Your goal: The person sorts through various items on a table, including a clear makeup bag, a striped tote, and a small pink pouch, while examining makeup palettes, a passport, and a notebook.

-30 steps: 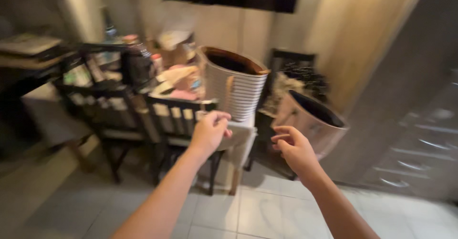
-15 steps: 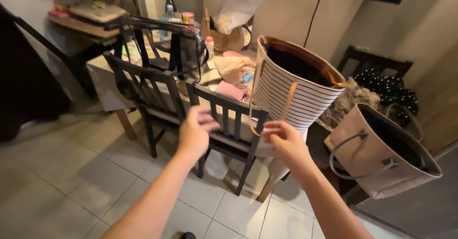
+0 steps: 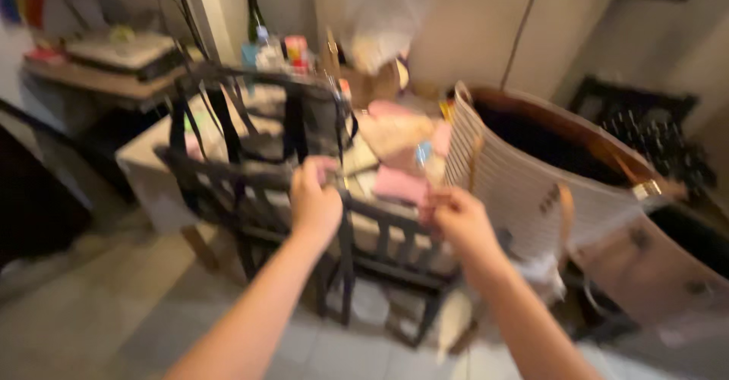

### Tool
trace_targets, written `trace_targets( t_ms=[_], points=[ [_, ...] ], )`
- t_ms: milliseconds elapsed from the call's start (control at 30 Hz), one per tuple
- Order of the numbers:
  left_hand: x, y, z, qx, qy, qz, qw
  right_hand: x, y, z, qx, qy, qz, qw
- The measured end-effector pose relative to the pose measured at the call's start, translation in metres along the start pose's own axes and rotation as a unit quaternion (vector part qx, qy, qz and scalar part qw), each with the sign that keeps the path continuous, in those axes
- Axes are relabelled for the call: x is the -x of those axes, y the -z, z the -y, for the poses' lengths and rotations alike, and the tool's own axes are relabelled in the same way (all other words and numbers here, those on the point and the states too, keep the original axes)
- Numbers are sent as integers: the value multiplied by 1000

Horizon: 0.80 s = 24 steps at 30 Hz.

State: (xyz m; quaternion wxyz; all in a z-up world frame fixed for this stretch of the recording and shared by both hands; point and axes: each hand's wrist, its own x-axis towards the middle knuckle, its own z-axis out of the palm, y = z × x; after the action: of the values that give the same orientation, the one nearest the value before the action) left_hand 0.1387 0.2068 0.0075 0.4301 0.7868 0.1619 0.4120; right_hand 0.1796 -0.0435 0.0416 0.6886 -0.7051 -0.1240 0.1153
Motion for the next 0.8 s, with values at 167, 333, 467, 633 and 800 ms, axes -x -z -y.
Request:
trace_targets(
  t_ms=[167, 333, 467, 633, 800],
  points=[
    [-25, -5, 27, 54, 12, -9, 998, -50, -41, -5, 42, -28, 43, 998],
    [-71, 7, 56, 17, 3, -25, 1000, -142, -68, -12, 44, 2, 61, 997],
    [-106, 19, 89, -27, 10, -47, 999, -219, -105, -24, 98, 120, 80, 985],
    [-172, 33, 102, -83, -9, -65, 994, -293, -168, 16, 203, 287, 98, 931],
    [-239, 41, 122, -122, -4, -98, 988, -346, -223, 31, 281, 407, 169, 853]
  ],
)
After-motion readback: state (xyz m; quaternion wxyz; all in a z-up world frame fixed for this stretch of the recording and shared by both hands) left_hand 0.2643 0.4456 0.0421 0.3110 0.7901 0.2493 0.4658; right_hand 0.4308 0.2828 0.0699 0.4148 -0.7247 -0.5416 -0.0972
